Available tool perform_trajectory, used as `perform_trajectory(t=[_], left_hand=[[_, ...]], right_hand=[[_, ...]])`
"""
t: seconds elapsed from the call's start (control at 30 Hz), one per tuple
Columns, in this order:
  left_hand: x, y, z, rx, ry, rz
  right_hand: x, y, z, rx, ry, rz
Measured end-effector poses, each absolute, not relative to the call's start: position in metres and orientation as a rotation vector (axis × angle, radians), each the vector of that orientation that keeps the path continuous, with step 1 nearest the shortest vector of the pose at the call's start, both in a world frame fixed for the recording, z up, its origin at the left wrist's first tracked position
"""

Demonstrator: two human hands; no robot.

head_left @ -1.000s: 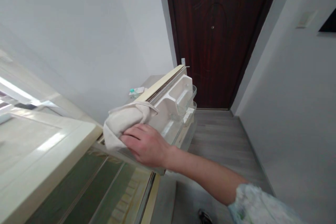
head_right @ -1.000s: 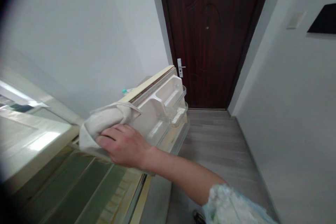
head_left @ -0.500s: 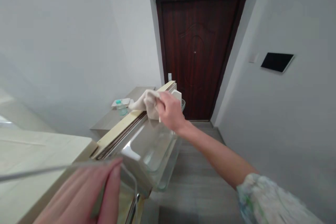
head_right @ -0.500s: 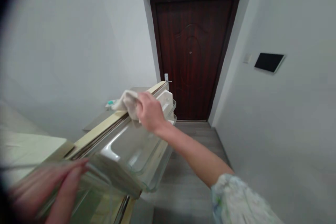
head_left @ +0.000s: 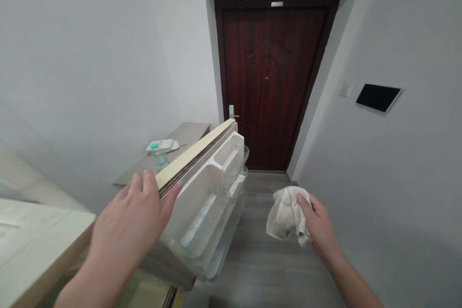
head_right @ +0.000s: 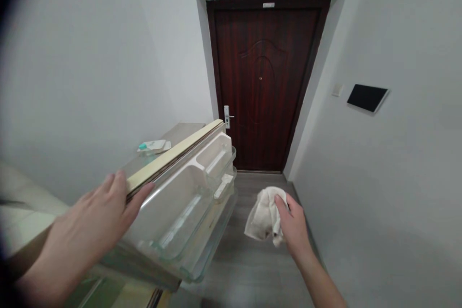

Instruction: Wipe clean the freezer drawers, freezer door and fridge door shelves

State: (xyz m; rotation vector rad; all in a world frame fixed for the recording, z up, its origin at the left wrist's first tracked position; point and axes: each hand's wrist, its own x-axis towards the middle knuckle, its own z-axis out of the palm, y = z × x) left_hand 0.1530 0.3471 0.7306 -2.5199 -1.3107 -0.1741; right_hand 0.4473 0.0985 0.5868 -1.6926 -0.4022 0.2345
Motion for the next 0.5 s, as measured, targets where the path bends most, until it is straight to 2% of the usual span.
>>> perform_trajectory(t=[0.2,0.4,0.5], left_hand=[[0.169,0.354,0.724,-2.469,-1.569,-0.046],[0.158,0.357,0.726,-2.571,-1.434,-0.115],[0.154,0.361,0.726,-2.637,-1.341,-0.12]], right_hand=[[0.421,0.074,0.549,-1.799,-0.349,0.372],[0.38,0.076,0.548,-1.795,-0.412,0.394],[0.357,0.079,0.564,-1.795,-0.51,0.295]])
